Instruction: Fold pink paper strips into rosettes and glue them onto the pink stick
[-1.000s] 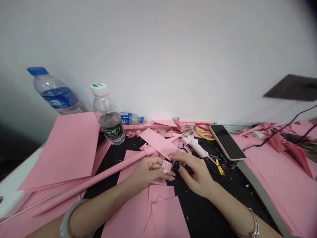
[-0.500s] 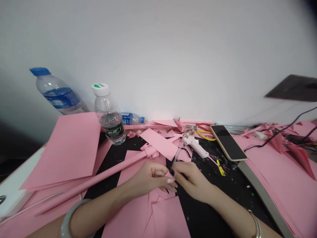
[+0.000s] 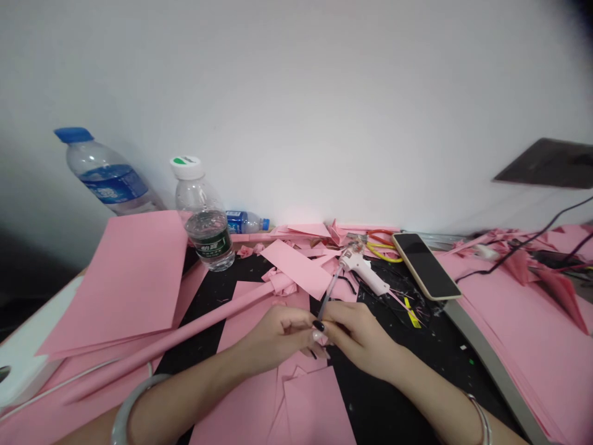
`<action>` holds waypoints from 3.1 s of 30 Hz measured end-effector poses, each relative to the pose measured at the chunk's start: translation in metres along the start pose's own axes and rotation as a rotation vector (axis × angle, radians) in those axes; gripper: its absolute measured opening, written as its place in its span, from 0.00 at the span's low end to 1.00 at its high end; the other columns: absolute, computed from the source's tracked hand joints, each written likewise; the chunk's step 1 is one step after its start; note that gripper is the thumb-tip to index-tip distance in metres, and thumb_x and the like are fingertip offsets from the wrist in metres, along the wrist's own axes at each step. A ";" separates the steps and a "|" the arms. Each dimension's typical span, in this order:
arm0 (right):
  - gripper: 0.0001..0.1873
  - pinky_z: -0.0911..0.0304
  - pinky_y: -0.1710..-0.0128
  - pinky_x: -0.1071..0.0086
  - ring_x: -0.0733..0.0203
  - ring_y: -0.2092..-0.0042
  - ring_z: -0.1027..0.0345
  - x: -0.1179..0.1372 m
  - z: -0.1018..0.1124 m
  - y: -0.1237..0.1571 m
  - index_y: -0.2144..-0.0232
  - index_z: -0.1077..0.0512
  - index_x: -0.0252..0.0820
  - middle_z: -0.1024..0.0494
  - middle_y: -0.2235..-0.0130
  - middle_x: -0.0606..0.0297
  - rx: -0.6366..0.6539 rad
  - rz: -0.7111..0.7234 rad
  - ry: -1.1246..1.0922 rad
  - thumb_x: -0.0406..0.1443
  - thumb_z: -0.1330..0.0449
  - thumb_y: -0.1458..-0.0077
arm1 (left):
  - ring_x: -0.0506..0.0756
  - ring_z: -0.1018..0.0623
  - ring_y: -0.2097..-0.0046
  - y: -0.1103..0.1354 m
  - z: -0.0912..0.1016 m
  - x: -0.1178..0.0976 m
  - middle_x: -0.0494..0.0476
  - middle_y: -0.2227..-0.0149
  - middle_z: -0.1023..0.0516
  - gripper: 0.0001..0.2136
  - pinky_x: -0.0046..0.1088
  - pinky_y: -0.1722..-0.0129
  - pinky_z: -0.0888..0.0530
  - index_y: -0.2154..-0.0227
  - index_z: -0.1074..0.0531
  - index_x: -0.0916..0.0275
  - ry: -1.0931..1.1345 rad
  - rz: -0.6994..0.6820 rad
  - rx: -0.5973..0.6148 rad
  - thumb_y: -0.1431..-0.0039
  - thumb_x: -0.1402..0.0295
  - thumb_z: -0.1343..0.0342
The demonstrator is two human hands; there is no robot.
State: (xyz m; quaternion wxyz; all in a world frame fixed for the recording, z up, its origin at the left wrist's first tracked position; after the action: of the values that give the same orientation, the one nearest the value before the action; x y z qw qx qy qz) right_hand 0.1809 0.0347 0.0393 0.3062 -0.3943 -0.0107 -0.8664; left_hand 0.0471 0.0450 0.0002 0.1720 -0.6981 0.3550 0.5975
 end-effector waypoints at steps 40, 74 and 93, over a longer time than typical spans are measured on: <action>0.15 0.33 0.68 0.70 0.62 0.68 0.32 -0.010 0.005 0.001 0.57 0.28 0.41 0.26 0.66 0.62 -0.315 0.021 0.037 0.25 0.45 0.46 | 0.53 0.24 0.67 -0.003 0.014 -0.008 0.55 0.72 0.22 0.11 0.27 0.64 0.29 0.73 0.25 0.65 -0.306 -0.255 -0.296 0.39 0.67 0.50; 0.17 0.32 0.63 0.67 0.59 0.60 0.29 -0.008 0.004 0.004 0.62 0.25 0.46 0.24 0.62 0.61 -0.435 0.000 -0.042 0.24 0.46 0.47 | 0.52 0.23 0.70 0.000 0.011 -0.011 0.56 0.74 0.21 0.06 0.25 0.69 0.27 0.75 0.26 0.67 -0.314 -0.286 -0.371 0.46 0.73 0.46; 0.10 0.31 0.59 0.67 0.59 0.58 0.28 0.000 0.002 0.004 0.67 0.28 0.42 0.23 0.60 0.57 -0.402 0.123 0.100 0.25 0.45 0.46 | 0.55 0.19 0.67 -0.003 0.011 0.003 0.58 0.69 0.20 0.13 0.30 0.67 0.23 0.67 0.25 0.67 -0.022 -0.038 -0.282 0.45 0.60 0.43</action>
State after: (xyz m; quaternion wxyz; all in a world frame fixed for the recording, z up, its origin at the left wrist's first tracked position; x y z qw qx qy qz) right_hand 0.1844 0.0316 0.0399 0.2737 -0.4037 0.2016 -0.8494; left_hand 0.0413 0.0534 -0.0055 0.0874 -0.7153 0.2521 0.6459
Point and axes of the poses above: each hand's wrist, its own y-axis away from the middle knuckle, its own z-axis out of the back of the hand, x = y × z, the point moved 4 cm from there along -y, towards the middle knuckle
